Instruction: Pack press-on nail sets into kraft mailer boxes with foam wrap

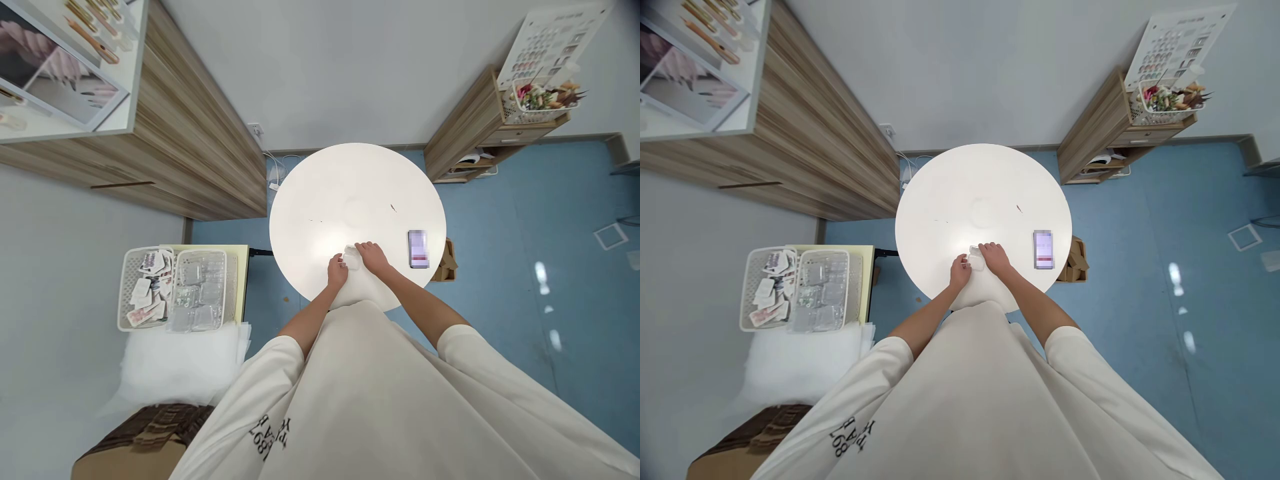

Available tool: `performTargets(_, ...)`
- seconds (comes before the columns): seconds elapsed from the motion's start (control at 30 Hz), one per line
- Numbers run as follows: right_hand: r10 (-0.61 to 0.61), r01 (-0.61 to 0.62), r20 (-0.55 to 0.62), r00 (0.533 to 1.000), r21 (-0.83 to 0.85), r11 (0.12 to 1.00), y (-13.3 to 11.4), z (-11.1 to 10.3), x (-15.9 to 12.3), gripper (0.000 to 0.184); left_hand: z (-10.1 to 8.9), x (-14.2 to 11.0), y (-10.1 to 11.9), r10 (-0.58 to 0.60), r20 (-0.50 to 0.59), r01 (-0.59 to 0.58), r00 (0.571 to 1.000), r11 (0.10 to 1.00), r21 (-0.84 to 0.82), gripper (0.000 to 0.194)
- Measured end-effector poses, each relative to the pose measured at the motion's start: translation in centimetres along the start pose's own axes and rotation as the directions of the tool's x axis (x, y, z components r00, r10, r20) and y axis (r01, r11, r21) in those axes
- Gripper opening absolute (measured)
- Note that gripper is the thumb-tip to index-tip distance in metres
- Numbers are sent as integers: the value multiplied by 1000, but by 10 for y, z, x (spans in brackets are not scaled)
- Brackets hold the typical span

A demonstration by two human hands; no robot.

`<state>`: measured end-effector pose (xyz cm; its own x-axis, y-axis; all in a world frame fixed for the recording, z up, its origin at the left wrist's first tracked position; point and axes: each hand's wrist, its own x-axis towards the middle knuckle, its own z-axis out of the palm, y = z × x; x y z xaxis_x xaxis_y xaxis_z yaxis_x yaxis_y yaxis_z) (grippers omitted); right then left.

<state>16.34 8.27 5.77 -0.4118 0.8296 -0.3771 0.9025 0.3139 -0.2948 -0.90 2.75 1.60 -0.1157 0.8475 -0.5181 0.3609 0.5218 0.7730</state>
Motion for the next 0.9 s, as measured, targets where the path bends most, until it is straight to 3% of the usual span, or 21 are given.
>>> performTargets(0.13, 72, -72, -7, 997, 54, 996, 0, -2, 6, 43, 2, 0, -5, -11, 18, 11, 1000, 999, 34, 55)
performTargets(0.4, -141, 142, -16, 990, 62, 988, -10, 7, -15, 43, 1, 2, -3, -37, 40, 41, 999, 995, -89, 53)
performTargets(0.6, -249, 253, -155, 956, 1, 968, 3, 32, -25, 39, 2, 10, -12, -62, 52, 71, 997, 979, -190, 58)
performTargets(0.73, -196, 208, -198, 960, 39, 977, 6, 39, -26, 42, 3, 12, -14, -33, 57, 44, 998, 981, -191, 62)
performTargets(0.9, -31, 69, -221, 975, 167, 984, 10, 29, -16, 44, 4, 13, -11, 13, 44, -9, 999, 996, -89, 63)
